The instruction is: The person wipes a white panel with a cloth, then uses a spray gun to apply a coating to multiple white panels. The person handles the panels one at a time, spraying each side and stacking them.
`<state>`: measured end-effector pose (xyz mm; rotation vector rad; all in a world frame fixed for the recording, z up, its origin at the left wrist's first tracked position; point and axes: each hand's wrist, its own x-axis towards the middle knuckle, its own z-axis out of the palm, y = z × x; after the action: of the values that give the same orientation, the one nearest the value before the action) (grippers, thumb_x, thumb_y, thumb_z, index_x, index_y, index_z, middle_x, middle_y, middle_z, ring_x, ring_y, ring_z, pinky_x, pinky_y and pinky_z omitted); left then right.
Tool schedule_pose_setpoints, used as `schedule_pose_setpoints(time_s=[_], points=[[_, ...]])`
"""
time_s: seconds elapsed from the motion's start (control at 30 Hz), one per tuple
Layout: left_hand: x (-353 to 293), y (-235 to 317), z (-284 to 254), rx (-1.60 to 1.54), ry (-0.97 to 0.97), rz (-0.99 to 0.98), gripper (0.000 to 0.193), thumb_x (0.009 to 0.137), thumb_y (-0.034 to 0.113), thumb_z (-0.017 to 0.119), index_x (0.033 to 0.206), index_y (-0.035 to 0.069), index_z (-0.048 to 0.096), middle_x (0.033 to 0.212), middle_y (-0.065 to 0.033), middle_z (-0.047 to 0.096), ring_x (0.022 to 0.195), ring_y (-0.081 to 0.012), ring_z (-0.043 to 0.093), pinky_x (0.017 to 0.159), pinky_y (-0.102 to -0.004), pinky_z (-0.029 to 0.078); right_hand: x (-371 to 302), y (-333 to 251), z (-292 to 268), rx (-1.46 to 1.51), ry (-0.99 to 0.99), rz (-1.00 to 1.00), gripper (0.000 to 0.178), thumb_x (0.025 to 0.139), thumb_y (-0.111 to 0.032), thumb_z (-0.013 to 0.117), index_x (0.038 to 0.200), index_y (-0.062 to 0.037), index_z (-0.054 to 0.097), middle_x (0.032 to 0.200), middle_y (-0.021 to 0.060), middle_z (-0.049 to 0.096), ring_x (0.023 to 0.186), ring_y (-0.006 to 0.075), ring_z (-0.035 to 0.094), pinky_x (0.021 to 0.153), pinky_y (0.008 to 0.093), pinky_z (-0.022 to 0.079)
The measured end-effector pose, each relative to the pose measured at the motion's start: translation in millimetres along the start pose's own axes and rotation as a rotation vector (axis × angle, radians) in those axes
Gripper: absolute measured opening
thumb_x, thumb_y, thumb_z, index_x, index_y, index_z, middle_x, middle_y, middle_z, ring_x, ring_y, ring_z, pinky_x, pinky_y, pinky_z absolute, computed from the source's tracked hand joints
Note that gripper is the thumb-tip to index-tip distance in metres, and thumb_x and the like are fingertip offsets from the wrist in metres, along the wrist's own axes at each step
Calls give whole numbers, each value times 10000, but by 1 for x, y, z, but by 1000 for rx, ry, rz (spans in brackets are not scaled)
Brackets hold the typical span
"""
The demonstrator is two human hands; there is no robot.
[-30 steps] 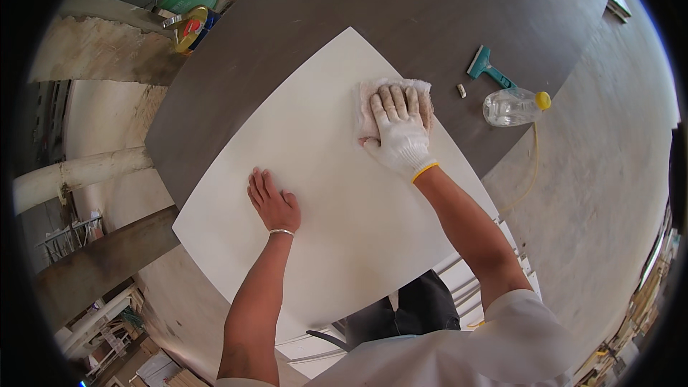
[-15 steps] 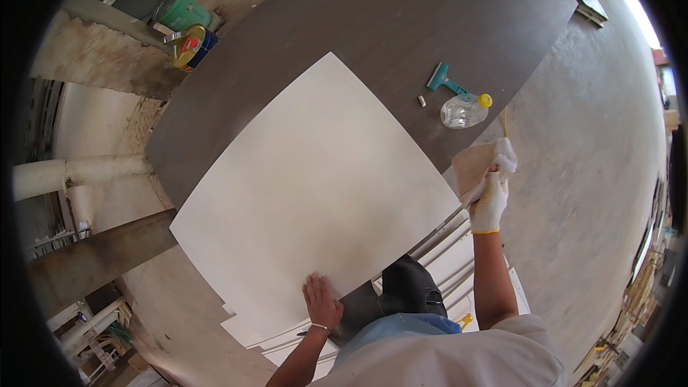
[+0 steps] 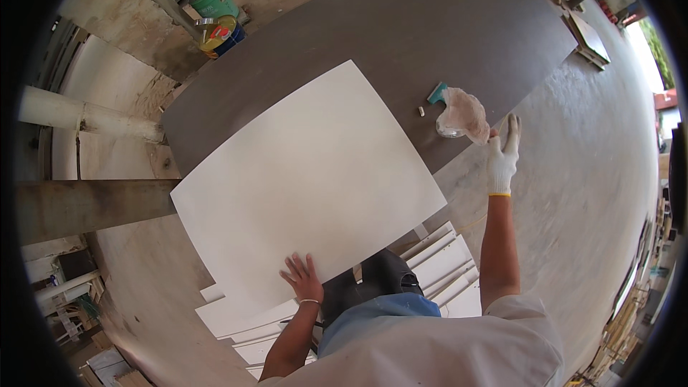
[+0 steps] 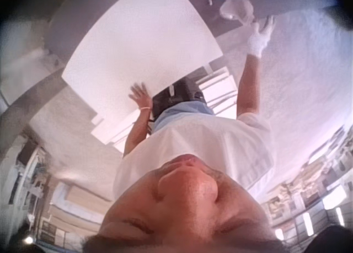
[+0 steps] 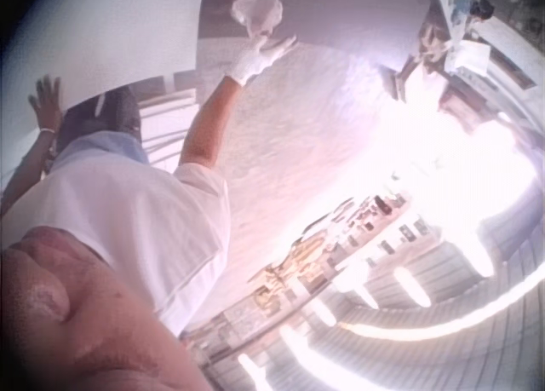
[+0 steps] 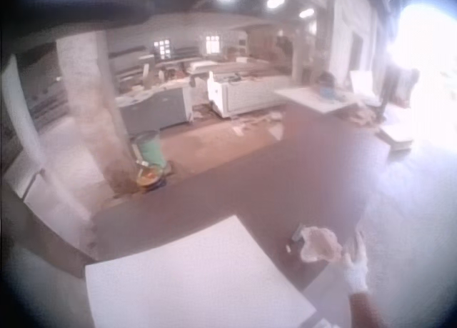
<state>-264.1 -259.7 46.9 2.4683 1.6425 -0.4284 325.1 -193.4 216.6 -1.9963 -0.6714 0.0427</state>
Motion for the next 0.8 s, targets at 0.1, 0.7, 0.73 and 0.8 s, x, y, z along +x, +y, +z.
schedule_pose_setpoints(time_s=[0.1, 0.7, 0.73, 0.8], points=[[1, 2, 10, 20, 53, 7, 734, 953, 75, 508, 1623, 135, 214, 1681, -289, 107, 1533, -560, 80, 1117, -841, 76, -61, 58, -7, 47, 105, 290, 600, 962, -197, 582, 1518, -7, 460, 1456, 196, 587, 1285, 267, 600, 1082, 365, 452], [-89, -36, -275, 56, 262, 177, 474, 873, 100, 585, 1328, -29, 558, 1375, -283, 556, 1291, -429, 548, 1015, -531, 494, -63, -4, -88, 761, -781, 239, 688, 1018, -515, 595, 1424, 39, 545, 1401, 135, 592, 1286, 256, 547, 1124, 413, 416], [-95, -49, -317, 42, 334, 220, 432, 849, 84, 601, 1264, -36, 599, 1306, -265, 622, 1228, -393, 620, 972, -469, 546, -43, -32, -94, 892, -798, 204, 805, 986, -615, 569, 1446, 43, 512, 1427, 143, 565, 1312, 272, 528, 1140, 427, 395], [-95, -77, -390, -75, 480, 262, 365, 788, 38, 633, 1150, -1, 638, 1125, -198, 714, 1001, -327, 725, 823, -389, 595, 4, -94, -84, 935, -711, 96, 976, 930, -765, 510, 1473, 45, 465, 1467, 158, 519, 1356, 290, 487, 1173, 442, 348]])
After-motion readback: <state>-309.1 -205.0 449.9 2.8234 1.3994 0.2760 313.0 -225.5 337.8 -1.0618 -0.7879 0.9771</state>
